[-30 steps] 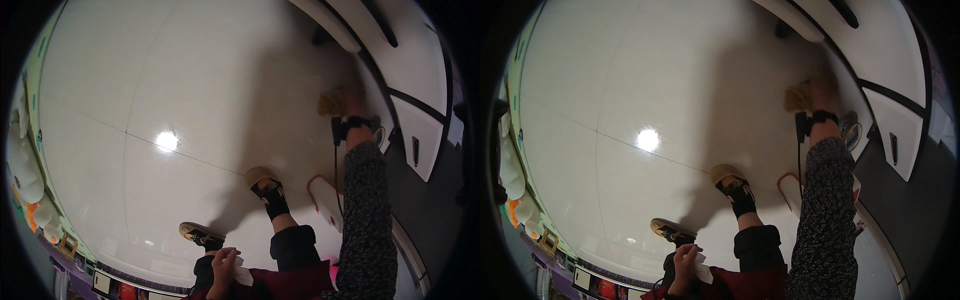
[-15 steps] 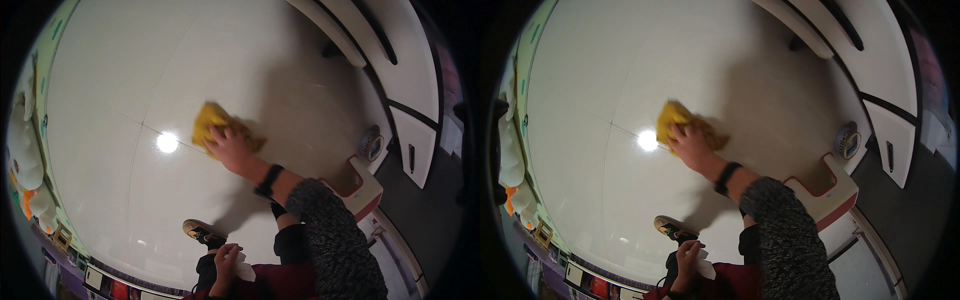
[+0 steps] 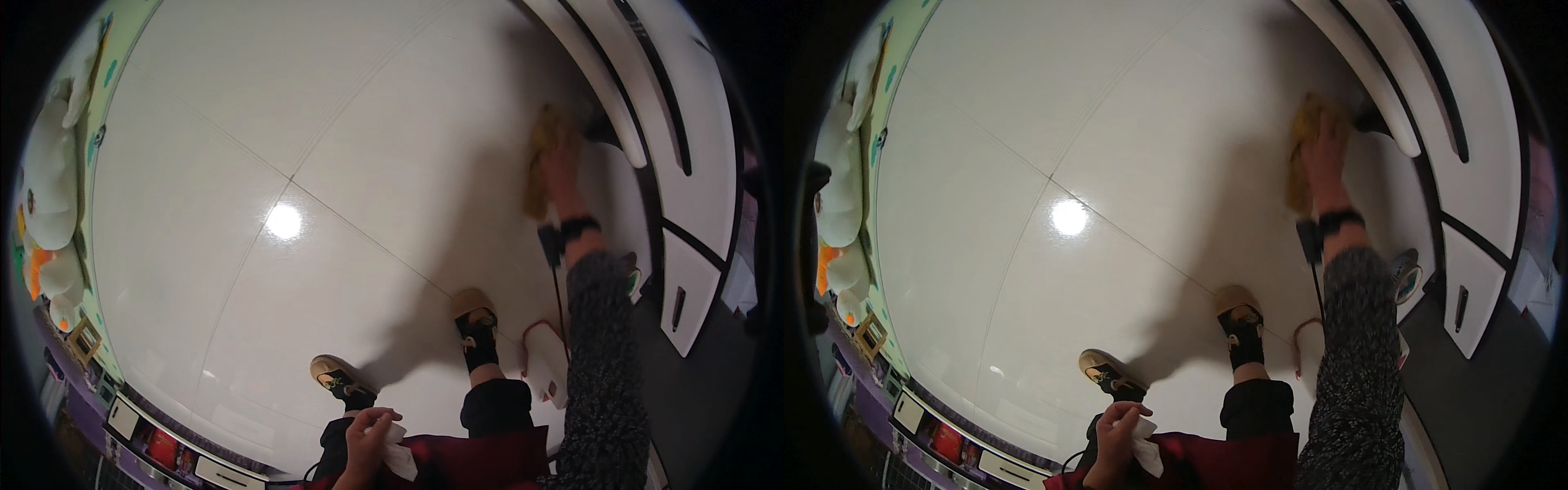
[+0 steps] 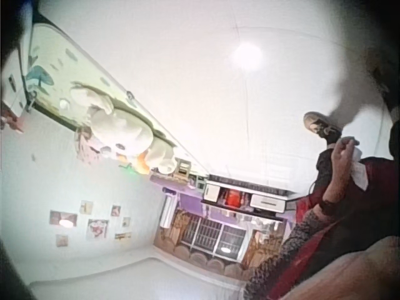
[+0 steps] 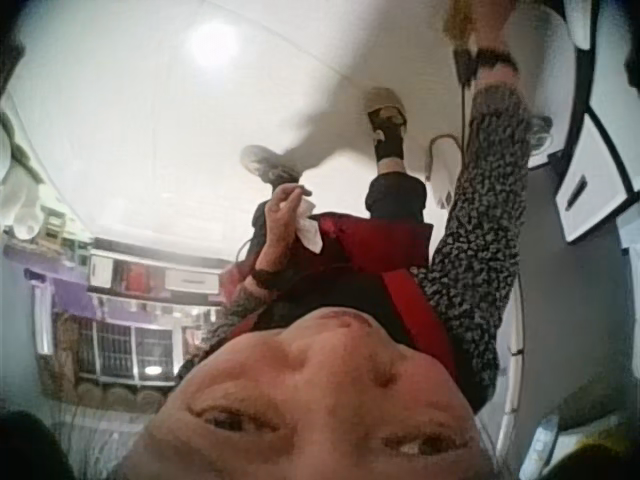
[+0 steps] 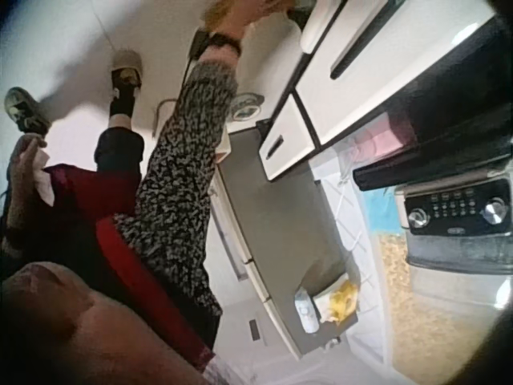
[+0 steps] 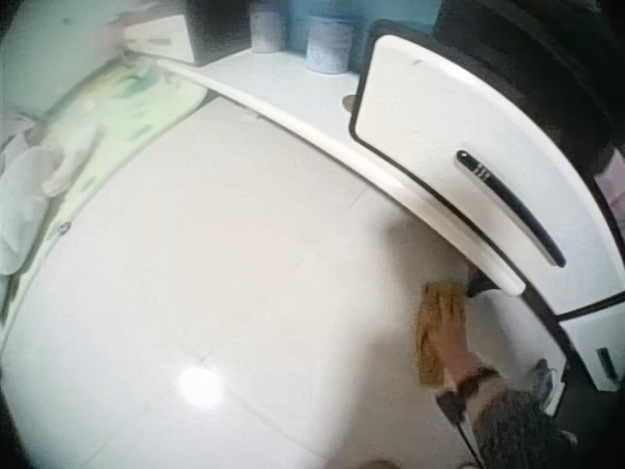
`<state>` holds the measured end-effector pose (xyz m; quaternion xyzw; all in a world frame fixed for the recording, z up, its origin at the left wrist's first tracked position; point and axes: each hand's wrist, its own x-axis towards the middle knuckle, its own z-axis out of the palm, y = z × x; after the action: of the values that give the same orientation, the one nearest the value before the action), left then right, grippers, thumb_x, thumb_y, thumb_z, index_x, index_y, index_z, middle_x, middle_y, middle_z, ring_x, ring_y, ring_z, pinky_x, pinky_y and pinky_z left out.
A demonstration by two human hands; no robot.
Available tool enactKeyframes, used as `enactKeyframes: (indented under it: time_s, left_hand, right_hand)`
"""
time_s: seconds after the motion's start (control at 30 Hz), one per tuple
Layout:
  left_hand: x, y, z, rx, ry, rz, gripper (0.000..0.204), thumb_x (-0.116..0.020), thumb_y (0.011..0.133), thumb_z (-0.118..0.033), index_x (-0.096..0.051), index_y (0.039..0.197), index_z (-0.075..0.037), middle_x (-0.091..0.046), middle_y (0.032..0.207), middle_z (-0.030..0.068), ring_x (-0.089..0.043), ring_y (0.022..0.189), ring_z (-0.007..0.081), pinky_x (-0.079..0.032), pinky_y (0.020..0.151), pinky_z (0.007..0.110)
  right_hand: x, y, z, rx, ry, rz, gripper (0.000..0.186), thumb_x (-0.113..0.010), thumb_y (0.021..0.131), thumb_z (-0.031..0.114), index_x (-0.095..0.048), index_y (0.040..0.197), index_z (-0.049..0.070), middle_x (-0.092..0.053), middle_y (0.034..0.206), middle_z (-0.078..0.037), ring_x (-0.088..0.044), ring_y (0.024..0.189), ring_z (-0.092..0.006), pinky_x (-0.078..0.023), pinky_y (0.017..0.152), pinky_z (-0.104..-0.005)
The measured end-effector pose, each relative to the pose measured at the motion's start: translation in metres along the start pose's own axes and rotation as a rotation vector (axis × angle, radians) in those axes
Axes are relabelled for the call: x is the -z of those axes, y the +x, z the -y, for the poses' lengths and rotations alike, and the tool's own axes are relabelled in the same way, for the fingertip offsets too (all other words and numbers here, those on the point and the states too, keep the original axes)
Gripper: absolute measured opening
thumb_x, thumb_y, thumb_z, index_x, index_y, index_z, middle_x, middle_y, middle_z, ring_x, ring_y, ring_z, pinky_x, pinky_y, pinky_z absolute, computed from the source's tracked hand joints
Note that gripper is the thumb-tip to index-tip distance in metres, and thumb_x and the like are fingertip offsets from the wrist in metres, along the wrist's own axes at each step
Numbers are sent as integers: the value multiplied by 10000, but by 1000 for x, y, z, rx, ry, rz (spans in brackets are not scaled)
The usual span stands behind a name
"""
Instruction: The person wipes the tiled floor using a white tissue and a yellow cloth. They move around the room, wiping different areas and occasionally repositioning a small step stool to reach underneath it.
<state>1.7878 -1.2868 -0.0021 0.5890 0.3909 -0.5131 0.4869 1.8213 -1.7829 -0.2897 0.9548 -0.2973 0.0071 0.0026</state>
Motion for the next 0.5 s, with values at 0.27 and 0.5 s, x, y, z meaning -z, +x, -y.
enactKeyframes:
  time_s: [0.27, 0.5]
  left_hand:
    - [0, -6, -3, -72, 64, -4, 118, -519, 850, -100, -583, 876, -4, -627, 848, 79, -559, 740, 106, -462, 674, 241]
    - [-8, -6, 25, -31, -104, -53, 96, -523, 856, -64, -577, 898, 3, -629, 860, 74, -557, 773, 114, -460, 696, 245]
  right_hand:
    - [24, 102, 237, 242, 191, 230, 573, -535, 719, 85, -441, 1261, 245, -356, 1346, -55, -442, 1120, -318, -386, 939, -419]
    - [61, -147, 380, 991, 234, 345, 322, -541, 759, 206, -573, 1079, 206, -402, 1314, -92, -423, 1090, -342, -388, 788, -469]
